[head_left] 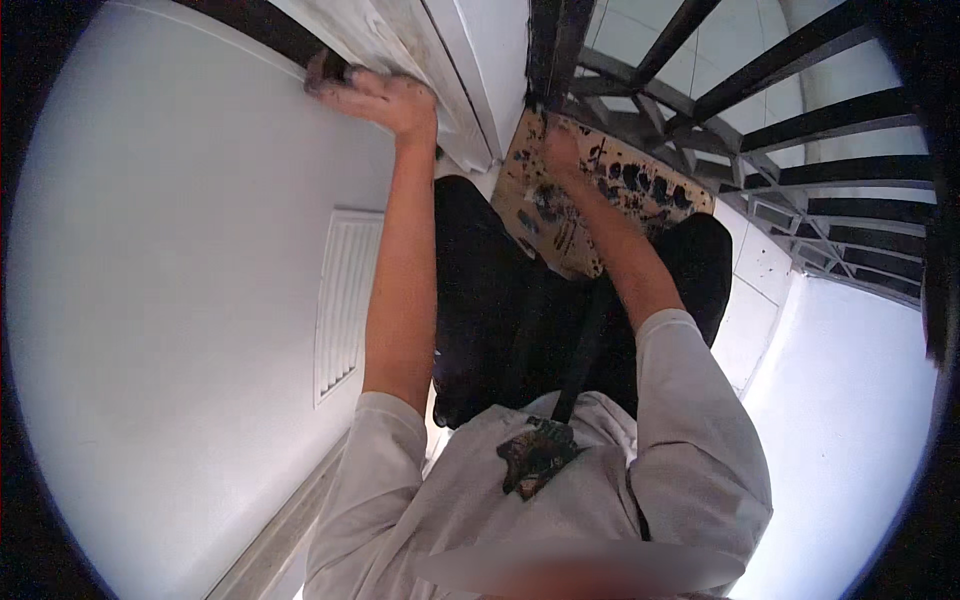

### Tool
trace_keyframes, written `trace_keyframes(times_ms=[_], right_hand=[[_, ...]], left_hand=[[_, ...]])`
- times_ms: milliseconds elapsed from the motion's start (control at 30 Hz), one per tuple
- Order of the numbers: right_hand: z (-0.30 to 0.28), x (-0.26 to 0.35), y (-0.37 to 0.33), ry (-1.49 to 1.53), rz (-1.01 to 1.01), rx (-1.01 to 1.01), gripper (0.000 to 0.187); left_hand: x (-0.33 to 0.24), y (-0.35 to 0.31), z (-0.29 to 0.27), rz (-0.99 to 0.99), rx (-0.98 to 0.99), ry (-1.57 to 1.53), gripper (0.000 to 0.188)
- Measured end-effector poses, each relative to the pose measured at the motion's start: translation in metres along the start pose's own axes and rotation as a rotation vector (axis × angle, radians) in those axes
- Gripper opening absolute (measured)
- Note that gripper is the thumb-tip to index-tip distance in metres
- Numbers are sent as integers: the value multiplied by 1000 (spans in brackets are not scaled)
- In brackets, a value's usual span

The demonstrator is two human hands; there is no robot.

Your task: The person paints a black metal security gate and its adjacent door frame with black paint using a paintbrush.

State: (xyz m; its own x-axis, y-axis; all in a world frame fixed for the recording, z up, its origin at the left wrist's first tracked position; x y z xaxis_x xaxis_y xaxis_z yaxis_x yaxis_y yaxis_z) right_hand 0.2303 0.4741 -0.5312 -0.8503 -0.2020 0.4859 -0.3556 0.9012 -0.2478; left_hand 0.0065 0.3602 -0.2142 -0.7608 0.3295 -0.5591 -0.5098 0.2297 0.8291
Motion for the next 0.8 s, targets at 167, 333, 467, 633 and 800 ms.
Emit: trace_keyframes(times_ms=[167,333,467,633,800], right_hand=[[-3,12,-18,-119,-12,-211,30],[12,3,-18,-153,-147,-440,32],[40,-22,-2,-73,26,-305,34],[64,-26,19,121,156,-199,28],[64,-29,34,115,172,-184,28]], left_hand=[[-4,-4,-2,118,20,94,38],[-11,-9,2,236,-6,284,43],[4,-9,3,184,22,305,53],[-2,-16,4,290,42,258,54],[4,-12,2,236,30,317,51]])
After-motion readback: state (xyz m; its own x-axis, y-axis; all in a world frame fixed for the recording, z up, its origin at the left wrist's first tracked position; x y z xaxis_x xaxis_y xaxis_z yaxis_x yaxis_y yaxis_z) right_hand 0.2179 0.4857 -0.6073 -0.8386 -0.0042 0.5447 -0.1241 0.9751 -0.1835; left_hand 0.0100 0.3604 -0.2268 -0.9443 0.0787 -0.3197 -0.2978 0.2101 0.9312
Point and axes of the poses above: each hand's wrist, its own y-axis towards the middle knuckle, its own z-axis out of the palm, x = y × z, the point moved 9 cm from there along y, towards the middle knuckle, and after that the axes turned 8 degrees about x, right-handed, at the moved point
